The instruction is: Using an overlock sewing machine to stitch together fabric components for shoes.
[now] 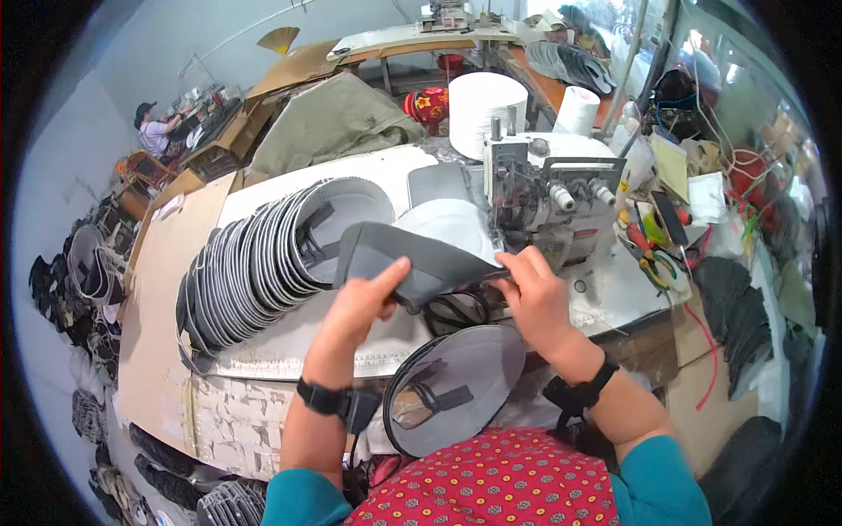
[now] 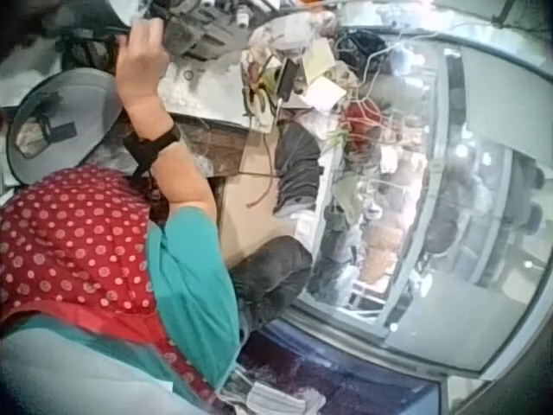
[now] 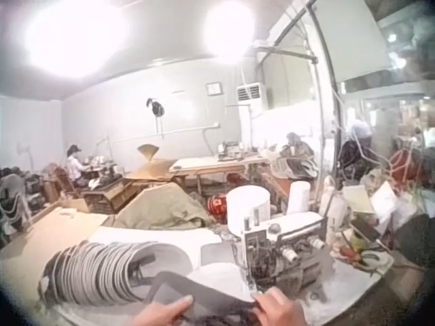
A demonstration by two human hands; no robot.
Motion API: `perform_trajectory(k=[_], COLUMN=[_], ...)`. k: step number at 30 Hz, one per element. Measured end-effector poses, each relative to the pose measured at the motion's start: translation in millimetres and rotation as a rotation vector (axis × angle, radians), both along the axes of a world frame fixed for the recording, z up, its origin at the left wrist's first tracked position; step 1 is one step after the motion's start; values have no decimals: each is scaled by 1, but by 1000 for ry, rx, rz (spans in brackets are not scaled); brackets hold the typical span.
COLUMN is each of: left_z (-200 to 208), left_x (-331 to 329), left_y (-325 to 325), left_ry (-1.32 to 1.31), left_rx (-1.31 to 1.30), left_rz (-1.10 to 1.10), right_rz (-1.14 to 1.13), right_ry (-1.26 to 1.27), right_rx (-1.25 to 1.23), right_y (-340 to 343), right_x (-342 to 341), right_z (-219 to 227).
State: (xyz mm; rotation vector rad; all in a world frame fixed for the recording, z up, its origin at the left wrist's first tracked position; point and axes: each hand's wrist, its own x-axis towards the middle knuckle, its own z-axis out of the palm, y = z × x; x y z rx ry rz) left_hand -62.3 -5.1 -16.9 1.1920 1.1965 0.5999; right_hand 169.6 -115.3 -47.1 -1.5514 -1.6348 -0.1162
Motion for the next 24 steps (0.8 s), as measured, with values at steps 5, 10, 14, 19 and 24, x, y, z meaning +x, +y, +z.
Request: perform_trajectory(k=[5, 10, 14, 19, 24], left_z=[8, -9, 21, 12, 13], left_x=[22, 19, 21, 32, 60], left_y=[-55, -37, -24, -16, 5], left_ry=[-51, 330, 245, 327, 305], left_rx=[565, 982, 704, 1235, 1478], left_rz=[-177, -529, -552, -55, 28], right_rz=[63, 333, 346, 317, 204], right_ry=[170, 507, 619, 521, 529], right_rx=[22, -110, -211, -100, -162], right_y=[4, -3, -21, -16, 8], right_x=[4, 0, -4, -13, -8], right_z=[12, 27, 46, 40, 24])
